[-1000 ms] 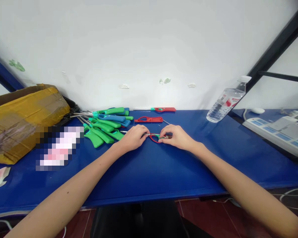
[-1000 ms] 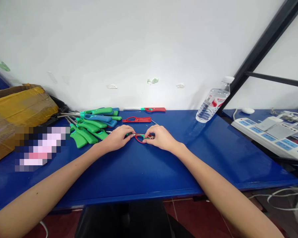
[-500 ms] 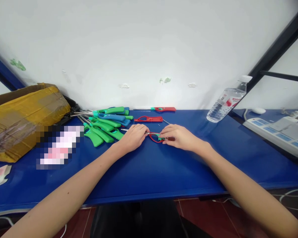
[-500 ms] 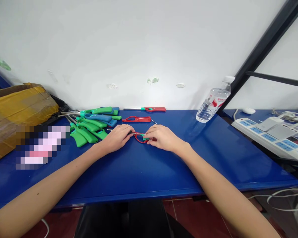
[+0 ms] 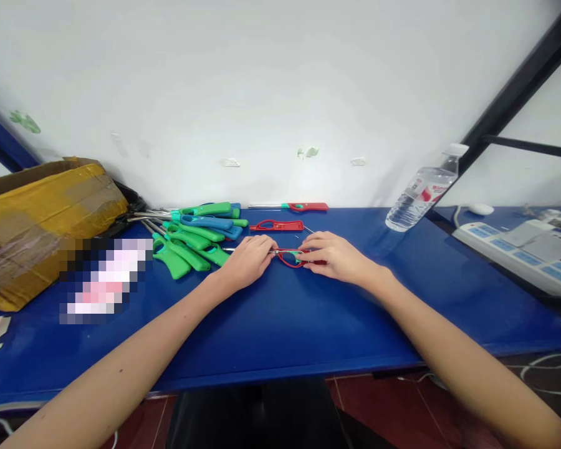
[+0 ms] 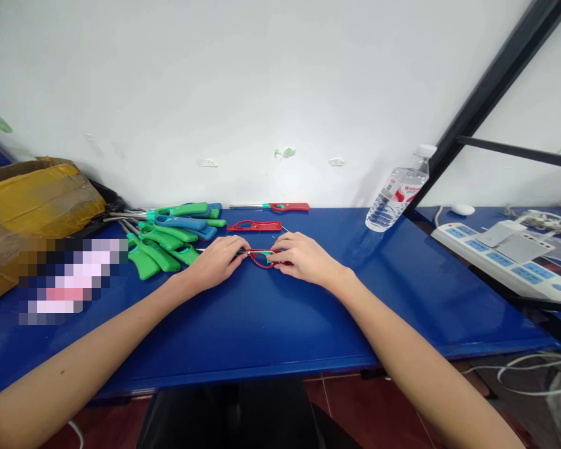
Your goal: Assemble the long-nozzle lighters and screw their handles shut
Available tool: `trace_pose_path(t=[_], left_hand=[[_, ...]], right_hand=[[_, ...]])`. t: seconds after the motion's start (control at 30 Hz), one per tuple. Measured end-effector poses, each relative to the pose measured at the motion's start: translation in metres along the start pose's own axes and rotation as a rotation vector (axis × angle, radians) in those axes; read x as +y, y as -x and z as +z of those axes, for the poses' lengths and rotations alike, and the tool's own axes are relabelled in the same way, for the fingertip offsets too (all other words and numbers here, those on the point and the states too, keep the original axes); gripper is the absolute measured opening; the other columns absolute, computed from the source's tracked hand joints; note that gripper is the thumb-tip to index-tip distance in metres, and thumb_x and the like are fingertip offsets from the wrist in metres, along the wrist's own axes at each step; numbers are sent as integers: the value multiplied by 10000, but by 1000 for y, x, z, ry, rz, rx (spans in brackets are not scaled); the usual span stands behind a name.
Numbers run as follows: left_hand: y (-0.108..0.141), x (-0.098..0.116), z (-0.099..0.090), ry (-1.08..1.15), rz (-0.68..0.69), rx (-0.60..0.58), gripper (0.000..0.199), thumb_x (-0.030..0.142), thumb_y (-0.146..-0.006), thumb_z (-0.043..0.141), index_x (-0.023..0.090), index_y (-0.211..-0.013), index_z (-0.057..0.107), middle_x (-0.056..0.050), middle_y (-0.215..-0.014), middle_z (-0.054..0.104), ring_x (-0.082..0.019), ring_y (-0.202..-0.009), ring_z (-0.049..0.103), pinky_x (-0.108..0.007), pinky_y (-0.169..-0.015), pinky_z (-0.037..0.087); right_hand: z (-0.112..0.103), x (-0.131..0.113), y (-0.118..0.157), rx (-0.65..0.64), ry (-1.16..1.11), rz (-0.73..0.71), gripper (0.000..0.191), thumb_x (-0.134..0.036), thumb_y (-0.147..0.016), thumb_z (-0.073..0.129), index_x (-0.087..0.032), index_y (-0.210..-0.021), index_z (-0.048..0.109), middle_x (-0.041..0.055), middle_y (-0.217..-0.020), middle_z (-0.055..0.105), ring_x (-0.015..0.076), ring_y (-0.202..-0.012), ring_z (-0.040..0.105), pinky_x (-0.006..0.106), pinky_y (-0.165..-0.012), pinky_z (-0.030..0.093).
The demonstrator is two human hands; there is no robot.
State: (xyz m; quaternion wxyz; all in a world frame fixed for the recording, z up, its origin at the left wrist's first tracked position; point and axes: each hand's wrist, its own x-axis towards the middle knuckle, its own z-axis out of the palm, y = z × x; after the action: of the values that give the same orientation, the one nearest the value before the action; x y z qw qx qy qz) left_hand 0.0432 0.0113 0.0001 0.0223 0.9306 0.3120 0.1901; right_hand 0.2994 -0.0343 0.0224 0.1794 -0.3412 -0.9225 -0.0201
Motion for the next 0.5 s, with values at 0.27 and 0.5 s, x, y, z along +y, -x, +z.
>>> trace_pose_path(t=[0.27,0.5], left_hand=[[-1,-1,3,-54,20,-40,209,180,-1003,397,159,-1063,596,-100,-1096,644,-228,-1007,595,-356,-869,464],[2,-2,2,-64,27,-34,256,206,-994,427,169,-1159,619,-102,-1156,644,-243,-1047,606,-377,-904,488]], right_hand=[[3,6,0,-25,-111,57,272,-197,-893,626,-236,-1135,744,102,-1170,704,266,-1134,605,452,-995,487],[3,7,2,-42,-193,203,294,-248,-883,632,-217,-1162,720,159,-1373,555,291,-1220,574,466,-982,516]])
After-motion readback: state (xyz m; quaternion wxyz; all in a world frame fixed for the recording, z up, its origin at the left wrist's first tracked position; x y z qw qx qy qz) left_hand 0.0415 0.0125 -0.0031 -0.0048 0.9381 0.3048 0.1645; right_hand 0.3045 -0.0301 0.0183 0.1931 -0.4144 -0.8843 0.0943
